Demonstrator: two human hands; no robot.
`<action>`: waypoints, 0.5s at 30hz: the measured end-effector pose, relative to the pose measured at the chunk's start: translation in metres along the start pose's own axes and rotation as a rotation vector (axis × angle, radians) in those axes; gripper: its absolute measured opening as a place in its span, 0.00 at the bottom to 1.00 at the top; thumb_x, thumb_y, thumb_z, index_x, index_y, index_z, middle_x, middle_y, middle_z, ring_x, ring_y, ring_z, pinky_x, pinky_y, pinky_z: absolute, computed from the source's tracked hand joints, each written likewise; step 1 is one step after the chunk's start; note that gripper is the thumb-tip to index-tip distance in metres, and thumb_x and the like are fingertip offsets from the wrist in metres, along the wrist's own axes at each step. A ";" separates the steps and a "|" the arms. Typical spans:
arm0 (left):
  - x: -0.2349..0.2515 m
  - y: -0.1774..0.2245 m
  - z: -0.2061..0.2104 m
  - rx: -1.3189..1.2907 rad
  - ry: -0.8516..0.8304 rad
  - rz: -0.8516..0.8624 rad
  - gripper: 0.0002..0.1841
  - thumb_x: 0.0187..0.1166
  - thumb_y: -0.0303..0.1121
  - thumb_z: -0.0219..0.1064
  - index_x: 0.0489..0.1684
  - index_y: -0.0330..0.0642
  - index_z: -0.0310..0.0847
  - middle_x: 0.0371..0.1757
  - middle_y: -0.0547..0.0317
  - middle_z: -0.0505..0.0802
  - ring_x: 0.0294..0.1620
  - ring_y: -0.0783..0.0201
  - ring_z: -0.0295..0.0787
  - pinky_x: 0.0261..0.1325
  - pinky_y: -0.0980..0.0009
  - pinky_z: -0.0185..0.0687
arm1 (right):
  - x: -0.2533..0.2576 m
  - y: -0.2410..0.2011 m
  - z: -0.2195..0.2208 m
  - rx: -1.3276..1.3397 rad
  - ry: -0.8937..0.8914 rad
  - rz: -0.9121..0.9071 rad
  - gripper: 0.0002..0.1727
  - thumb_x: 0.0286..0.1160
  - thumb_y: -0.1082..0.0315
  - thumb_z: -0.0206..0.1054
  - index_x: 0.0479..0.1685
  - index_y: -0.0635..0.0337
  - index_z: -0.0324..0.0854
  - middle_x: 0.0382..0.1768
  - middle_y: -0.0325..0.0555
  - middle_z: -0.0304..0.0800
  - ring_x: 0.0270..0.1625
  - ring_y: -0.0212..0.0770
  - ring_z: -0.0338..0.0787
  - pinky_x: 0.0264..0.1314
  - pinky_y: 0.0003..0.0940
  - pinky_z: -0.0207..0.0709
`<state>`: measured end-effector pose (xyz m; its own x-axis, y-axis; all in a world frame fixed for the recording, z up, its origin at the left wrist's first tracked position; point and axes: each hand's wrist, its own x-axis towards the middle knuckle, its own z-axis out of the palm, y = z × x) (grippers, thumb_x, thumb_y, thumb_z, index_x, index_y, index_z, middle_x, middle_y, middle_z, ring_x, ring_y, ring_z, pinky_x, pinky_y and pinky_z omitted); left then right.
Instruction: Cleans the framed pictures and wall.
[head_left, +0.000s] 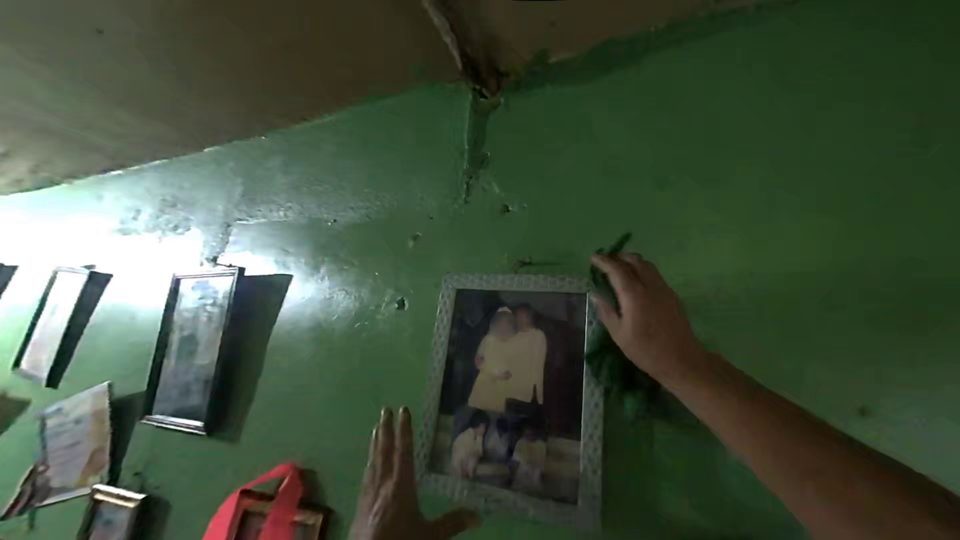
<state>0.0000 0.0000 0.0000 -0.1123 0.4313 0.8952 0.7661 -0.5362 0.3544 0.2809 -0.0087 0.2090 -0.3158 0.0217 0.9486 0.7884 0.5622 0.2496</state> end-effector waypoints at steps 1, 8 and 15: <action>-0.001 -0.009 0.011 0.006 -0.011 -0.019 0.76 0.37 0.50 0.93 0.90 0.21 0.42 0.89 0.14 0.44 0.89 0.15 0.39 0.85 0.27 0.46 | 0.006 0.003 0.010 -0.081 -0.020 -0.065 0.27 0.76 0.70 0.72 0.75 0.67 0.78 0.63 0.67 0.85 0.63 0.66 0.86 0.62 0.55 0.83; -0.008 -0.022 0.049 -0.038 0.068 0.029 0.67 0.47 0.47 0.90 0.87 0.18 0.49 0.87 0.15 0.55 0.85 0.20 0.58 0.80 0.32 0.63 | -0.040 0.000 0.035 -0.291 -0.054 -0.245 0.25 0.68 0.80 0.72 0.69 0.62 0.85 0.52 0.58 0.90 0.53 0.59 0.89 0.54 0.47 0.85; -0.009 -0.021 0.050 -0.043 0.064 0.031 0.66 0.49 0.49 0.89 0.87 0.18 0.50 0.87 0.14 0.53 0.85 0.19 0.57 0.77 0.33 0.68 | -0.155 -0.013 0.029 -0.123 -0.260 -0.461 0.08 0.70 0.77 0.67 0.39 0.56 0.91 0.49 0.49 0.93 0.44 0.47 0.92 0.45 0.33 0.87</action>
<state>0.0165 0.0441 -0.0289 -0.1298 0.3678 0.9208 0.7418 -0.5802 0.3364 0.3039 0.0046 0.0533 -0.7512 0.0079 0.6600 0.5885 0.4610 0.6643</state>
